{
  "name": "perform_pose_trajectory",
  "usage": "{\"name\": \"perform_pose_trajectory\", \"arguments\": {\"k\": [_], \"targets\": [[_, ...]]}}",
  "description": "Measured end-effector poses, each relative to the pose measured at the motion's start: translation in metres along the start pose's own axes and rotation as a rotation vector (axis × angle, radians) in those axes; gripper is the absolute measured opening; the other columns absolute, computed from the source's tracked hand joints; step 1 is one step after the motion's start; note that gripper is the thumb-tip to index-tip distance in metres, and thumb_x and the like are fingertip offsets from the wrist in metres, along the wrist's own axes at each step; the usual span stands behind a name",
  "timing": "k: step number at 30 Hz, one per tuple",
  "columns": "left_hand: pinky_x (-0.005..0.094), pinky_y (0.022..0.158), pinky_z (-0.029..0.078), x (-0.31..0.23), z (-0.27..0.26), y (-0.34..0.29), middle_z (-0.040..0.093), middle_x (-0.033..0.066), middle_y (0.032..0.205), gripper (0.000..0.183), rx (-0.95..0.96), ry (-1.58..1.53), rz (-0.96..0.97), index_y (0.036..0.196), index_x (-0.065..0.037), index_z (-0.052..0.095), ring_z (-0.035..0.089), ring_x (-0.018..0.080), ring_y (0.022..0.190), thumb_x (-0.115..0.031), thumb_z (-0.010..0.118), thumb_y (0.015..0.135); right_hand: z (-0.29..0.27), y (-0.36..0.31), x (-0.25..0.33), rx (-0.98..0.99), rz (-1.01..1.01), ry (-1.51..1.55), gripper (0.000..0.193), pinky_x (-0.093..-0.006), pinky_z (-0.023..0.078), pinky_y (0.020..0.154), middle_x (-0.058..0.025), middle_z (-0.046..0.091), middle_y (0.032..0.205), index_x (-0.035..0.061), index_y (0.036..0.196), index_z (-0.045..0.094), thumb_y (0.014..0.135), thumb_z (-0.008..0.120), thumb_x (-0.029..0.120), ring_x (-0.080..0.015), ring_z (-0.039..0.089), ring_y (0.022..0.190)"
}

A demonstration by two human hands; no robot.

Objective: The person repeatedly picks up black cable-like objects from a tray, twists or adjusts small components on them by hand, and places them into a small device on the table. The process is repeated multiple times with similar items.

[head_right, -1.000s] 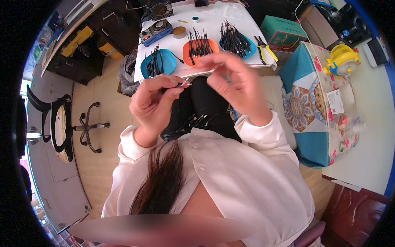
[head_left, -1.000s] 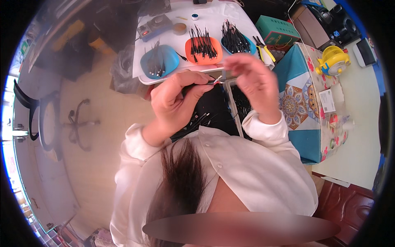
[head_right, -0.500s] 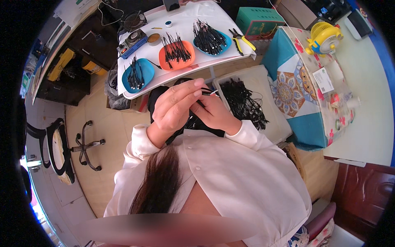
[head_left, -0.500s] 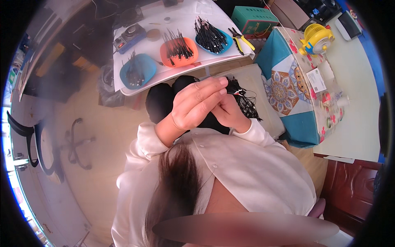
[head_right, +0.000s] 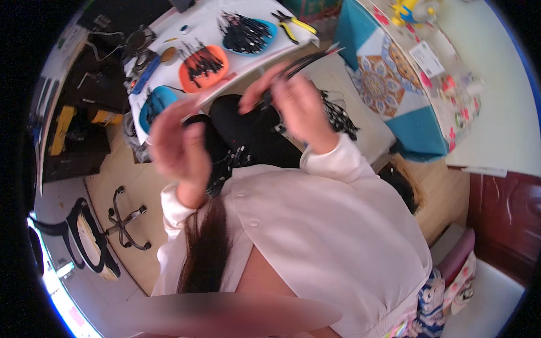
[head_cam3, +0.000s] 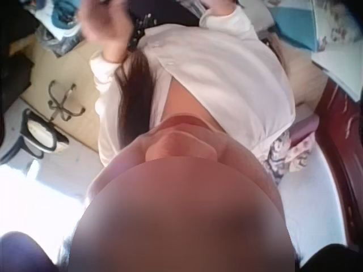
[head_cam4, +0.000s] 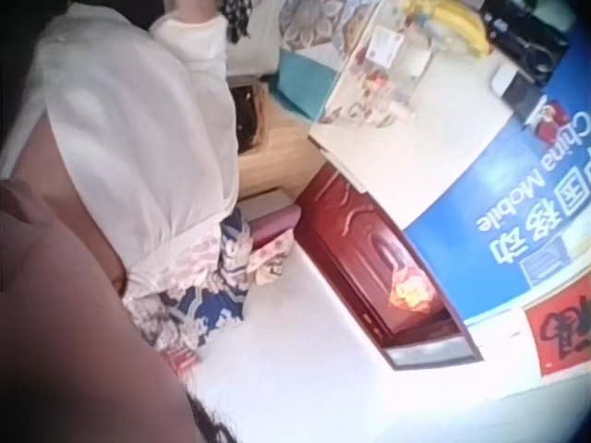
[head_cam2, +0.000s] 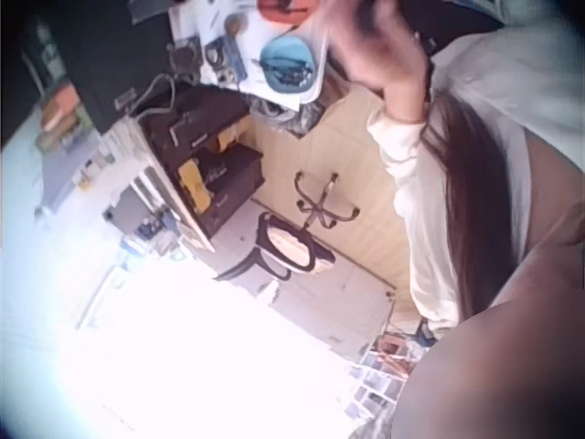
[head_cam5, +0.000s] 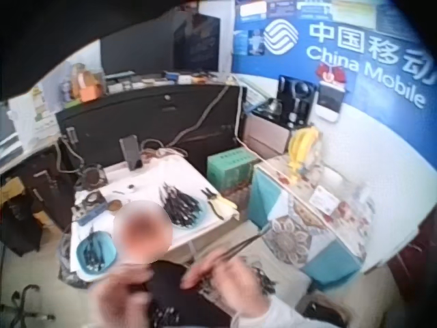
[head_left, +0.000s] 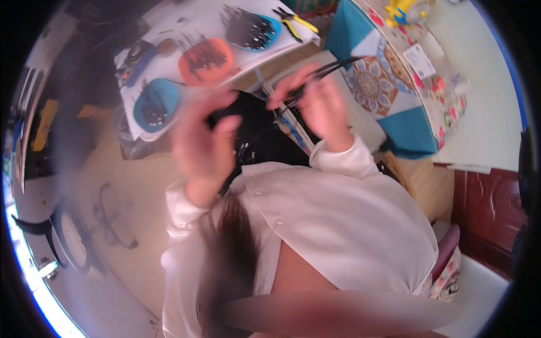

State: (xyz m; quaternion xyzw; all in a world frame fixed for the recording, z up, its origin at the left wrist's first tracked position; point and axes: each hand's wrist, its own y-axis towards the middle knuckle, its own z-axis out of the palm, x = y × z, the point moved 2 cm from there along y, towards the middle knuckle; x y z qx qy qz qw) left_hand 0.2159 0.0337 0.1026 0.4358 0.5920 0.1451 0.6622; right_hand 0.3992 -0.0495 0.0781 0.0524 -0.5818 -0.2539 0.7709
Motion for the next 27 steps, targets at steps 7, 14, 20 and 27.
{"name": "perform_pose_trajectory", "arguments": {"k": [7,14,20,27], "targets": [[0.0158,0.059,0.033,0.037,-0.083,-0.052,0.056,-0.0001,0.071,0.016,-0.602,0.246,-0.368,0.101,0.003,0.054,0.044,0.0018,0.064,0.011,0.055,0.086,-0.127,-0.026,0.065,-0.275,0.017,-0.228,0.022,-0.0300,0.046,0.068,-0.0076,0.054,0.077,0.0010,0.102,0.050,0.103,0.037,0.020,-0.0140,0.050,0.067],[0.0192,0.057,0.032,0.053,-0.104,-0.100,0.050,-0.0011,0.072,0.026,-0.566,0.270,-0.792,0.105,0.001,0.055,0.041,0.0047,0.062,0.005,0.051,0.080,-0.244,-0.040,-0.097,-0.155,0.837,-0.651,0.026,-0.0269,0.043,0.058,-0.0032,0.056,0.069,0.0020,0.091,0.056,0.101,0.045,0.023,-0.0119,0.051,0.061],[0.0191,0.058,0.032,0.057,-0.109,-0.100,0.049,-0.0021,0.071,0.032,-0.470,0.188,-0.826,0.111,0.001,0.060,0.041,0.0055,0.064,0.003,0.052,0.079,-0.284,-0.008,-0.241,0.205,0.827,-1.467,0.043,-0.0461,0.047,0.085,-0.0268,0.064,0.104,-0.0050,0.101,0.061,0.091,0.057,0.036,-0.0413,0.060,0.099],[0.0292,0.066,0.044,0.086,-0.129,-0.065,0.062,0.0080,0.080,0.012,-0.130,0.872,-0.689,0.096,-0.002,0.065,0.053,0.0180,0.067,-0.005,0.062,0.085,-0.164,0.020,-0.194,0.246,0.630,-0.870,0.018,-0.0340,0.051,0.072,-0.0130,0.068,0.085,0.0028,0.096,0.064,0.089,0.063,0.020,-0.0248,0.066,0.076]]}}
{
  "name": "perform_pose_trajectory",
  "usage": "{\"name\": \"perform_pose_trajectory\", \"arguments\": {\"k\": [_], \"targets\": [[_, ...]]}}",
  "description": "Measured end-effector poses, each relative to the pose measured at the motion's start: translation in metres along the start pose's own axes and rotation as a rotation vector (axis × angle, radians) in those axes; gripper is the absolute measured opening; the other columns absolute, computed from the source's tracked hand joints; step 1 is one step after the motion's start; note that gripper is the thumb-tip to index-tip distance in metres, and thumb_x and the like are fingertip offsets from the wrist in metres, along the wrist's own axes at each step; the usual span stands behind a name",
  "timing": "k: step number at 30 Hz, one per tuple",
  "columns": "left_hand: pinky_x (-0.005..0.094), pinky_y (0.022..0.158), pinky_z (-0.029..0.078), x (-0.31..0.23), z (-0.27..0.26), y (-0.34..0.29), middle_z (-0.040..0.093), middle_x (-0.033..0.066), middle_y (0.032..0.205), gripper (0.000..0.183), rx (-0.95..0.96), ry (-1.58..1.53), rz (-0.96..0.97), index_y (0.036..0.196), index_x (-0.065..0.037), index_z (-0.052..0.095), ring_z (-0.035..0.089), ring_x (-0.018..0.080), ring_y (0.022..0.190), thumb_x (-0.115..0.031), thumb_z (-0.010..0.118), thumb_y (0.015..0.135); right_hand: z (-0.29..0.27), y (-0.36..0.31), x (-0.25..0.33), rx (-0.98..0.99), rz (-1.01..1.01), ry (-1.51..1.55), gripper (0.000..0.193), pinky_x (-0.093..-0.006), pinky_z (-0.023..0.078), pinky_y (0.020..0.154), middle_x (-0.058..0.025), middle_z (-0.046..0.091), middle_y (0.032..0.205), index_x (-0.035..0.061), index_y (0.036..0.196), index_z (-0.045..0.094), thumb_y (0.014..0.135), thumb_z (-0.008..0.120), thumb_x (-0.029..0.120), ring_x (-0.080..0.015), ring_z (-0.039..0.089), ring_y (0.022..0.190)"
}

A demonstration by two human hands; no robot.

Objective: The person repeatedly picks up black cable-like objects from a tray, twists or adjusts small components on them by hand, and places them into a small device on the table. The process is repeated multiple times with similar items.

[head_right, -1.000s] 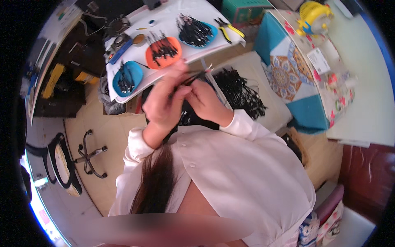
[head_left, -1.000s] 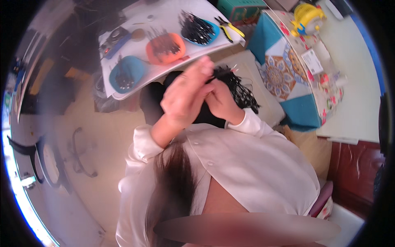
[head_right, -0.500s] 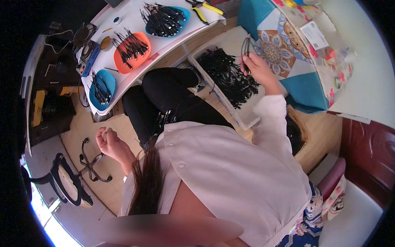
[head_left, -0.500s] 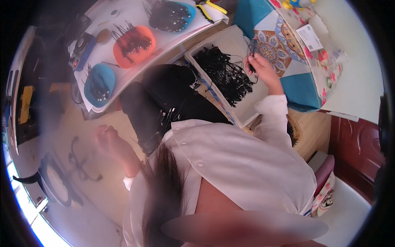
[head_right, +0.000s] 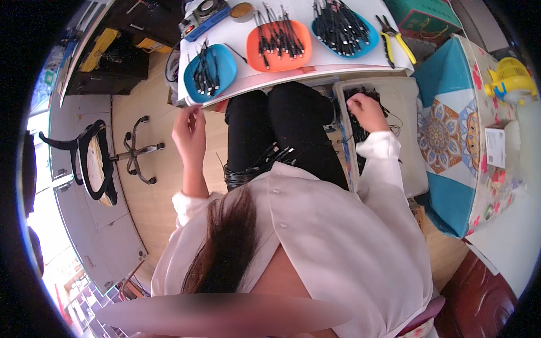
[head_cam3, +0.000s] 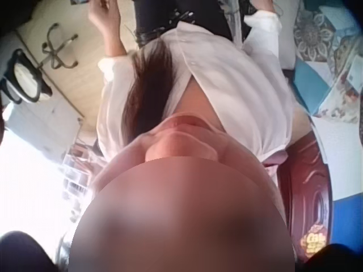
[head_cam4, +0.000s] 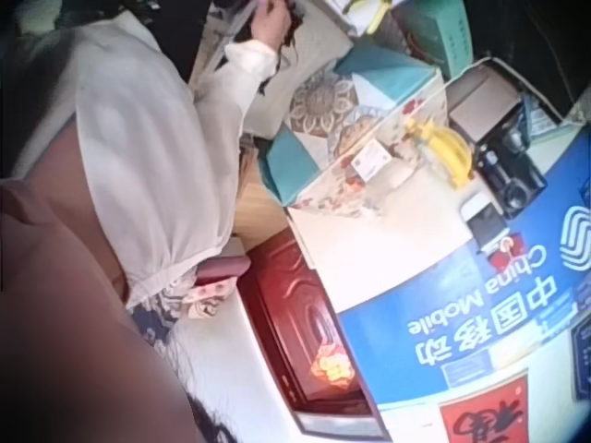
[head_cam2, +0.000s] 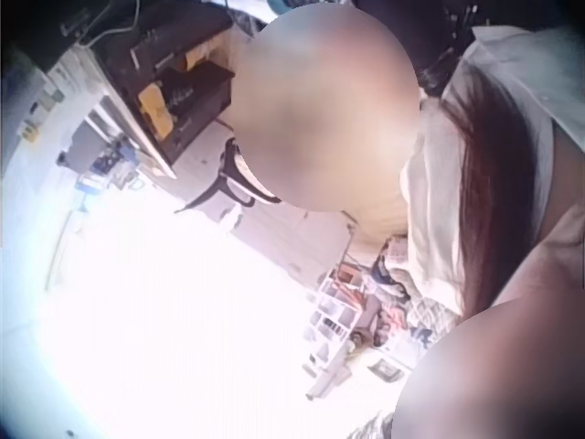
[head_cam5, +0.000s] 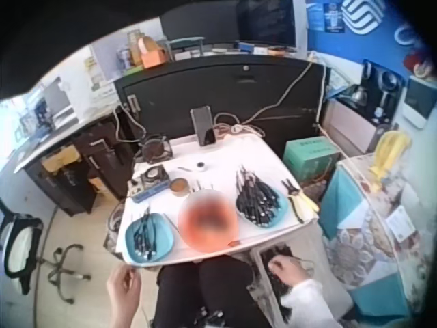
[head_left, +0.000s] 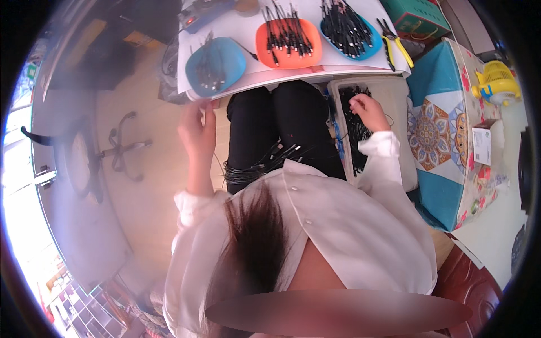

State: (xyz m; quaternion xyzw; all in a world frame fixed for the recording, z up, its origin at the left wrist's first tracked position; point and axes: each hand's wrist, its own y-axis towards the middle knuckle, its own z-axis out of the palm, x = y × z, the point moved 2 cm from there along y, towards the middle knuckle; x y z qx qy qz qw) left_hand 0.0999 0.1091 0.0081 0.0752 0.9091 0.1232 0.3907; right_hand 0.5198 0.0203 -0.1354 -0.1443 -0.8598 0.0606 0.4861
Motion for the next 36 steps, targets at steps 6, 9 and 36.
{"name": "perform_pose_trajectory", "arguments": {"k": [6,9,36], "targets": [[0.0478,0.073,0.048,-0.003,0.046,0.101,0.064,0.0179,0.086,0.015,0.021,0.348,0.153,0.082,-0.004,0.064,0.061,0.0383,0.082,-0.017,0.056,0.081,0.026,-0.037,0.135,0.109,-0.202,0.055,0.017,-0.0284,0.048,0.062,-0.0092,0.063,0.072,-0.0013,0.093,0.061,0.090,0.062,0.016,-0.0146,0.059,0.064],[0.0455,0.074,0.051,-0.005,0.066,0.117,0.066,0.0159,0.089,0.017,0.073,0.524,0.174,0.083,-0.005,0.066,0.064,0.0353,0.085,-0.019,0.057,0.082,0.025,-0.035,0.172,0.184,-0.225,-0.033,0.018,-0.0255,0.047,0.063,-0.0031,0.061,0.074,-0.0012,0.095,0.060,0.093,0.059,0.017,-0.0091,0.057,0.067],[0.0221,0.050,0.042,-0.052,0.046,0.065,0.067,0.0144,0.083,0.018,0.223,-1.224,-0.329,0.096,0.005,0.060,0.056,0.0117,0.059,-0.012,0.054,0.096,0.043,0.086,0.240,-0.264,-0.271,-0.316,0.024,-0.0362,0.049,0.061,-0.0114,0.066,0.074,0.0014,0.086,0.066,0.084,0.068,0.026,-0.0238,0.063,0.066]]}}
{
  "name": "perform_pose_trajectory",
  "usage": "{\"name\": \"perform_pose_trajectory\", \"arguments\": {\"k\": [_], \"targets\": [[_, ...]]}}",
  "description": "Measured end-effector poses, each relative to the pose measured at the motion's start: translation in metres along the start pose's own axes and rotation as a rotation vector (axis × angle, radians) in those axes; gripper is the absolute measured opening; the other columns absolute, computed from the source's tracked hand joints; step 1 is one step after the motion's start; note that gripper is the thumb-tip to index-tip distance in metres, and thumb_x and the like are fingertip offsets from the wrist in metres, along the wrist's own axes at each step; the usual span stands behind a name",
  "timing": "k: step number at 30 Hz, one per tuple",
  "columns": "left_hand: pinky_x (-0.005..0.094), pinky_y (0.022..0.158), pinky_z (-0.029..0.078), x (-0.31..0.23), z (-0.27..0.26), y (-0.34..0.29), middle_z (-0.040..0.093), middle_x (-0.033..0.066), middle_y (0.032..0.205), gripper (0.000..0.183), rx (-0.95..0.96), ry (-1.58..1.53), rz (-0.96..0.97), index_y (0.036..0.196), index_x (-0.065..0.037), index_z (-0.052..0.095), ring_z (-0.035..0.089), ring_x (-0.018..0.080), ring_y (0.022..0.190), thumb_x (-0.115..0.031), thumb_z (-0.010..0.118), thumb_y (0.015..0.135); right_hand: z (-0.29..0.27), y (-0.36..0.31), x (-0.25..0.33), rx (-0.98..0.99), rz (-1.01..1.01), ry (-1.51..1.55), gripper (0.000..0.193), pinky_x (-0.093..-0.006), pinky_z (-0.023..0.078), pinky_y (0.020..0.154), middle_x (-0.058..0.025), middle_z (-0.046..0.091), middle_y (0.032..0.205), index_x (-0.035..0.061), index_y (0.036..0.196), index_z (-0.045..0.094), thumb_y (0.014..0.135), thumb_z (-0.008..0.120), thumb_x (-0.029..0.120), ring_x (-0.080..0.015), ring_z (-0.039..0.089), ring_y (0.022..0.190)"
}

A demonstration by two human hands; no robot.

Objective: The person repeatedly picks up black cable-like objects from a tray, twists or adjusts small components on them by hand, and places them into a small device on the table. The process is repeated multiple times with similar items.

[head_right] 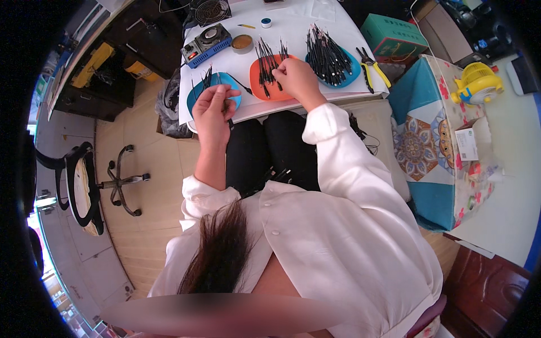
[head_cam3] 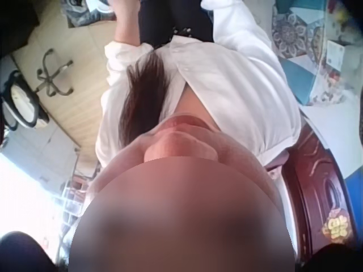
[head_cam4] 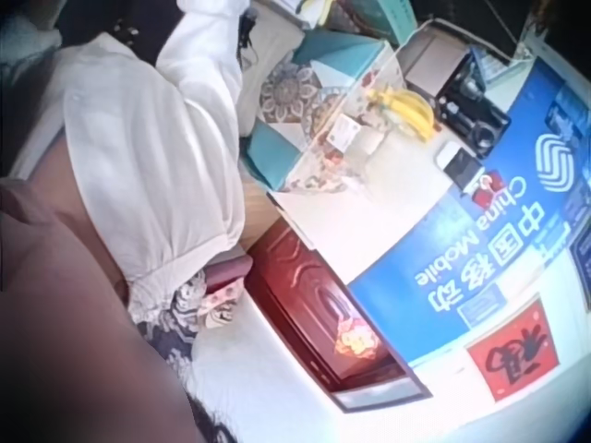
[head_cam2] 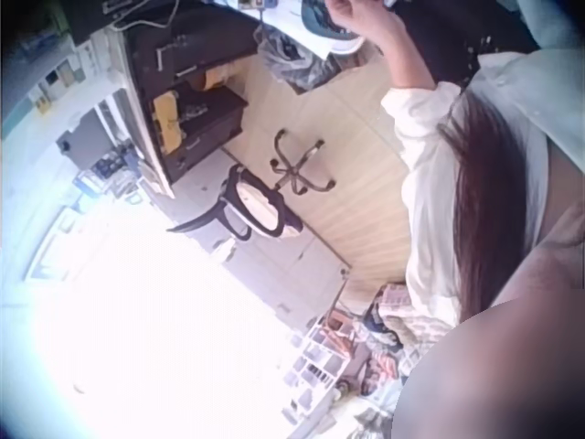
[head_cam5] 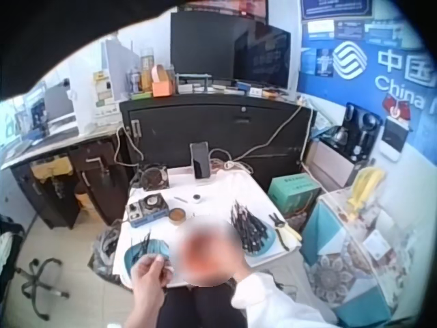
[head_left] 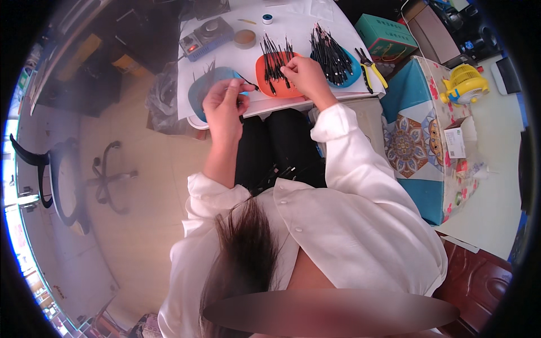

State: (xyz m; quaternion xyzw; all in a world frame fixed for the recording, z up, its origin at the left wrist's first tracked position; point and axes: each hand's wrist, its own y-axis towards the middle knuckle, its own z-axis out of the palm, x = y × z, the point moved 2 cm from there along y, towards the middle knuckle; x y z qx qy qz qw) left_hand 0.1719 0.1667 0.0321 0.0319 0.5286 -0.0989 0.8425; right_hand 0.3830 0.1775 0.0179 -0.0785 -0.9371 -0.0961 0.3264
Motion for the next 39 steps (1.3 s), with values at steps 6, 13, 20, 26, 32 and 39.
{"name": "perform_pose_trajectory", "arguments": {"k": [6,13,20,26,32,39], "targets": [[0.0297,0.070,0.057,0.013,0.049,-0.003,0.069,0.0140,0.091,0.017,-0.018,-0.109,-0.003,0.099,0.007,0.063,0.069,0.0204,0.083,-0.008,0.059,0.093,-0.022,-0.064,0.031,0.150,-0.085,0.567,0.015,-0.0242,0.044,0.057,-0.0039,0.064,0.069,-0.0030,0.091,0.064,0.088,0.067,0.012,-0.0087,0.057,0.061],[0.0256,0.066,0.055,0.026,0.065,-0.010,0.070,0.0138,0.087,0.015,0.055,-0.022,0.031,0.096,0.007,0.063,0.068,0.0176,0.078,-0.007,0.059,0.094,-0.032,-0.072,0.005,0.214,-0.168,0.507,0.026,-0.0345,0.048,0.058,-0.0142,0.065,0.071,-0.0011,0.082,0.066,0.086,0.069,0.025,-0.0227,0.065,0.063],[0.0195,0.045,0.029,0.022,0.051,-0.022,0.063,0.0083,0.074,0.014,0.091,0.042,0.019,0.101,0.006,0.059,0.040,0.0059,0.050,-0.007,0.054,0.096,-0.055,0.015,-0.091,-0.226,0.191,-0.327,0.028,-0.0418,0.051,0.066,-0.0141,0.068,0.078,0.0040,0.084,0.067,0.084,0.067,0.032,-0.0320,0.066,0.077],[0.0192,0.049,0.034,0.013,0.044,-0.042,0.063,0.0074,0.076,0.015,0.134,0.047,0.003,0.102,0.005,0.060,0.046,0.0074,0.056,-0.007,0.055,0.096,-0.041,0.023,-0.113,-0.265,0.167,-0.399,0.024,-0.0439,0.053,0.074,-0.0142,0.069,0.089,0.0070,0.085,0.069,0.082,0.066,0.031,-0.0332,0.066,0.086],[0.0211,0.051,0.037,-0.007,0.039,-0.064,0.066,0.0100,0.081,0.014,0.148,-0.090,0.039,0.100,0.005,0.062,0.049,0.0096,0.057,-0.006,0.055,0.095,-0.073,-0.004,-0.067,-0.504,0.012,0.190,0.022,-0.0320,0.049,0.059,-0.0107,0.066,0.069,0.0021,0.083,0.066,0.083,0.070,0.023,-0.0203,0.064,0.063],[0.0279,0.073,0.056,-0.027,0.040,-0.108,0.069,0.0151,0.095,0.013,0.036,-0.181,0.036,0.099,0.005,0.063,0.068,0.0177,0.083,-0.006,0.058,0.094,-0.056,-0.141,0.060,0.074,-0.177,0.863,0.015,-0.0201,0.047,0.067,0.0024,0.063,0.083,0.0000,0.094,0.064,0.088,0.069,0.012,-0.0033,0.055,0.073]]}}
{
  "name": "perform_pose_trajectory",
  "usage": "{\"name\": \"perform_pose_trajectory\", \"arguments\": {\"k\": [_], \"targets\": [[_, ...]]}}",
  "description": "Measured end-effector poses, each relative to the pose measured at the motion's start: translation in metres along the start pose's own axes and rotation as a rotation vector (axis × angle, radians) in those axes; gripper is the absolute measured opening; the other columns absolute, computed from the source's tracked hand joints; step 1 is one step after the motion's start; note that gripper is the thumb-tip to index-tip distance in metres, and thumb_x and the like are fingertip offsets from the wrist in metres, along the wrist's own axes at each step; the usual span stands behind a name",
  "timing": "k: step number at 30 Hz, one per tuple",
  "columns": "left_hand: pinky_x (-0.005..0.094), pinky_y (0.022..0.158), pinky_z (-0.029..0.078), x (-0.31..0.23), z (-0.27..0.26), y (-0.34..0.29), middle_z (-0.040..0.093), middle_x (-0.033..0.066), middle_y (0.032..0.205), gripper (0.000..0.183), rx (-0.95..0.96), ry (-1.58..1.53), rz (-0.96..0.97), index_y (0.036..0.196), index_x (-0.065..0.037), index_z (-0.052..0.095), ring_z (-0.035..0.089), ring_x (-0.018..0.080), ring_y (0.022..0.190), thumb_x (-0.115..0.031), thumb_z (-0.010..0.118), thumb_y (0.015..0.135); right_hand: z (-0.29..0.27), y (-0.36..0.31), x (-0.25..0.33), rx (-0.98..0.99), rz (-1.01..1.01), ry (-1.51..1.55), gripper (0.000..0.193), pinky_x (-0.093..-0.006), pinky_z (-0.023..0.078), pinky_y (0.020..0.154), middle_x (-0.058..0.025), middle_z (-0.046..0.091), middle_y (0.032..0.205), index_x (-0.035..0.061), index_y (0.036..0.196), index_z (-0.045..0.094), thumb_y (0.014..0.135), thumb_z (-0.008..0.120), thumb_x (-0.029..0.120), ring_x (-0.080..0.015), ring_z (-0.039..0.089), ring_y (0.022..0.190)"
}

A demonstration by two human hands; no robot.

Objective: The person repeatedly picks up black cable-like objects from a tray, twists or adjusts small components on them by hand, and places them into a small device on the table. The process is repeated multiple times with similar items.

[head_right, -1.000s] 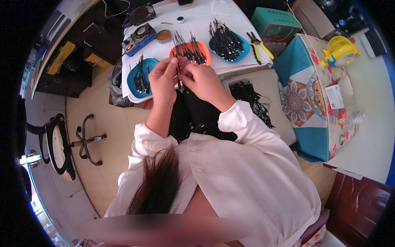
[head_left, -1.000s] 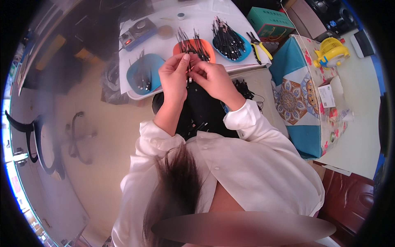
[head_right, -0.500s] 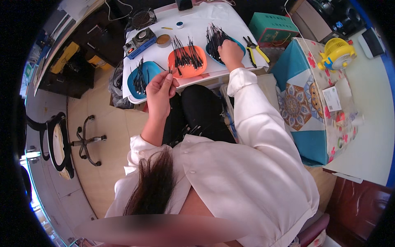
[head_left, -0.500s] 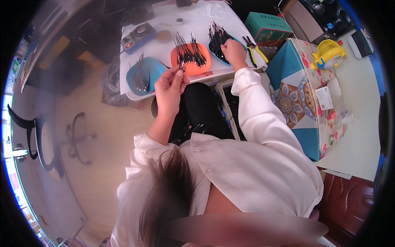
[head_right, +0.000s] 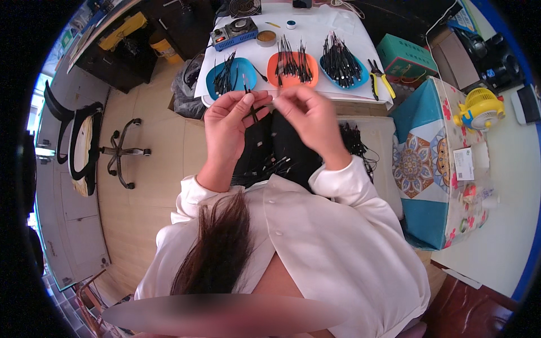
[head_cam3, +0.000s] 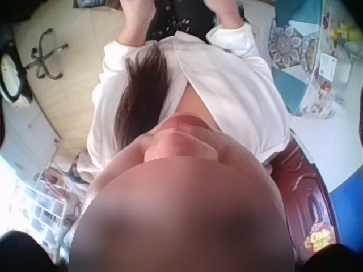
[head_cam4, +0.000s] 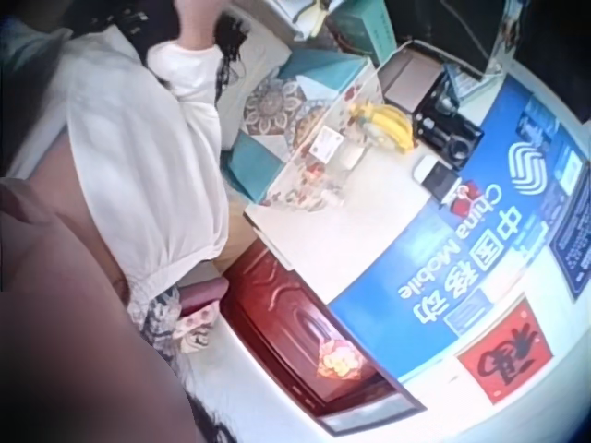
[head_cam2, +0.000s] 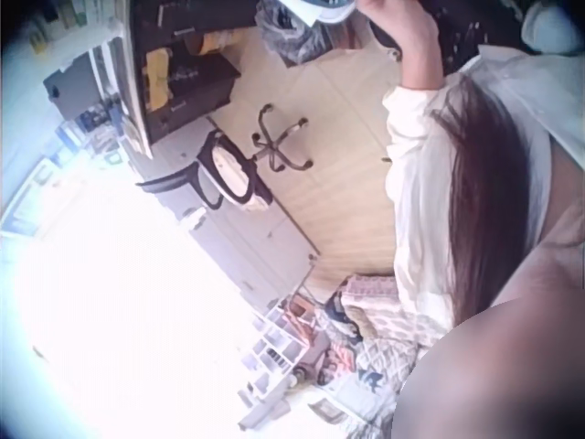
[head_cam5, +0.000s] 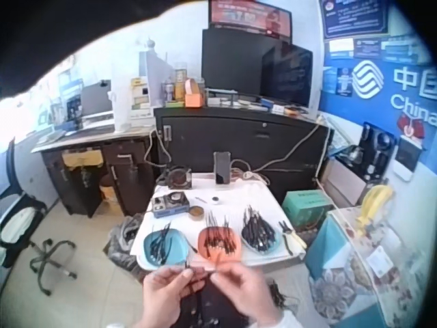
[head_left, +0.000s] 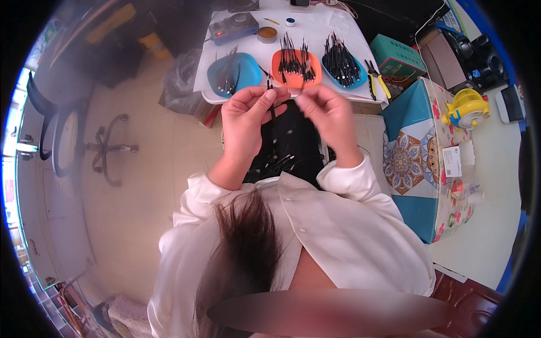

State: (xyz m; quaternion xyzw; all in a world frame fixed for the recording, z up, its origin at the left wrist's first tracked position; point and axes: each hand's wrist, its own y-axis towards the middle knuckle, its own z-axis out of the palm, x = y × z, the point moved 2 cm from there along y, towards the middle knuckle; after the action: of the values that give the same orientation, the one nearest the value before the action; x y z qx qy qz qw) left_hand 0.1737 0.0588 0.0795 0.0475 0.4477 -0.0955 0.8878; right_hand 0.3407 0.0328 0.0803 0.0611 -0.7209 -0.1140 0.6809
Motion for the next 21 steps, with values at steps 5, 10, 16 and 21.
{"name": "perform_pose_trajectory", "arguments": {"k": [5,10,16,21], "targets": [[0.0282,0.077,0.055,-0.004,-0.007,-0.029,0.069,0.0164,0.100,0.013,0.037,-0.046,0.004,0.099,0.005,0.063,0.068,0.0176,0.088,-0.005,0.058,0.093,0.036,-0.029,0.008,0.107,-0.011,-0.059,0.013,-0.0196,0.046,0.062,0.0002,0.064,0.080,-0.0027,0.092,0.063,0.088,0.068,0.009,-0.0038,0.056,0.069],[0.0267,0.083,0.052,0.002,-0.018,-0.050,0.070,0.0157,0.099,0.013,0.059,-0.028,0.036,0.099,0.005,0.063,0.067,0.0165,0.089,-0.005,0.057,0.094,0.049,-0.048,0.004,0.164,0.012,-0.158,0.012,-0.0189,0.045,0.064,0.0020,0.063,0.077,-0.0020,0.092,0.063,0.087,0.069,0.008,-0.0025,0.055,0.071],[0.0223,0.071,0.050,0.009,-0.024,-0.062,0.070,0.0125,0.094,0.014,0.056,0.044,0.126,0.099,0.005,0.062,0.065,0.0119,0.080,-0.007,0.055,0.095,0.033,-0.052,0.016,0.159,0.035,-0.200,0.011,-0.0192,0.044,0.061,0.0015,0.063,0.077,0.0004,0.094,0.065,0.086,0.070,0.007,-0.0030,0.053,0.068],[0.0182,0.049,0.033,0.008,-0.023,-0.068,0.067,0.0110,0.085,0.015,0.132,0.092,0.064,0.099,0.004,0.061,0.047,0.0066,0.057,-0.008,0.052,0.097,0.027,-0.039,0.028,0.189,-0.020,0.015,0.013,-0.0201,0.045,0.068,-0.0020,0.065,0.087,-0.0010,0.099,0.066,0.088,0.067,0.007,-0.0059,0.057,0.075]]}}
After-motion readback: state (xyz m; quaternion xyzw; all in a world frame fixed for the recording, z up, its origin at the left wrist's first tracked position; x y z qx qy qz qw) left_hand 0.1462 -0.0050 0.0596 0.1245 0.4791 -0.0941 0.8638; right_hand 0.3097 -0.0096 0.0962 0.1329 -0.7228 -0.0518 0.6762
